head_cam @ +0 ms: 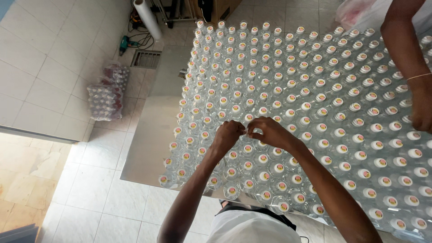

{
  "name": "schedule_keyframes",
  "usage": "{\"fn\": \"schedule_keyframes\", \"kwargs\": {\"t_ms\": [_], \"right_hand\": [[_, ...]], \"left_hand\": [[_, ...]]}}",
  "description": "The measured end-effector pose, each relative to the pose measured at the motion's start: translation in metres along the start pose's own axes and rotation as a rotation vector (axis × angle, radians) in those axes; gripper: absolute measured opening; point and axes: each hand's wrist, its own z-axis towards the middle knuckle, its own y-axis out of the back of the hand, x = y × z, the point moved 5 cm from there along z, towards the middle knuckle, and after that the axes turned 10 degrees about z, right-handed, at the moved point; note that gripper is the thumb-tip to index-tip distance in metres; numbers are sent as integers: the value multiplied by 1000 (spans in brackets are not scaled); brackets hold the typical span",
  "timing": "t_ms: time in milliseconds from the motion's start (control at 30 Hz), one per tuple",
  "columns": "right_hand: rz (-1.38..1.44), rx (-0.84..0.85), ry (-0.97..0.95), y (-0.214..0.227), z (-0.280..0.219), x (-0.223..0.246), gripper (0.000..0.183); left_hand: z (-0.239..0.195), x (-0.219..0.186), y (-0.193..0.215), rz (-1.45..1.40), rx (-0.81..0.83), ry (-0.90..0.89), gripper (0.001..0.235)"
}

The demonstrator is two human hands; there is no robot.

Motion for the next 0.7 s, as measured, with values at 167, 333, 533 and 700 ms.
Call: {"fn": "schedule_keyframes", "kwargs": {"t_ms": [167,333,533,700], "right_hand": [[-211,40,-11,-12,-2,-4,20],[-341,47,-24,-24,2,-8,51],[-384,128,-75,-30,1,-17,46],[-117,-137,-78,-7,-1,37,30]], "left_hand": [[-15,-4,25,-63,-21,39,17],[-40,3,60,-147,-79,91,18],[-58,8,54,-909,-158,110,24],[-68,-6,37,-1653,-99,-17,32]]}}
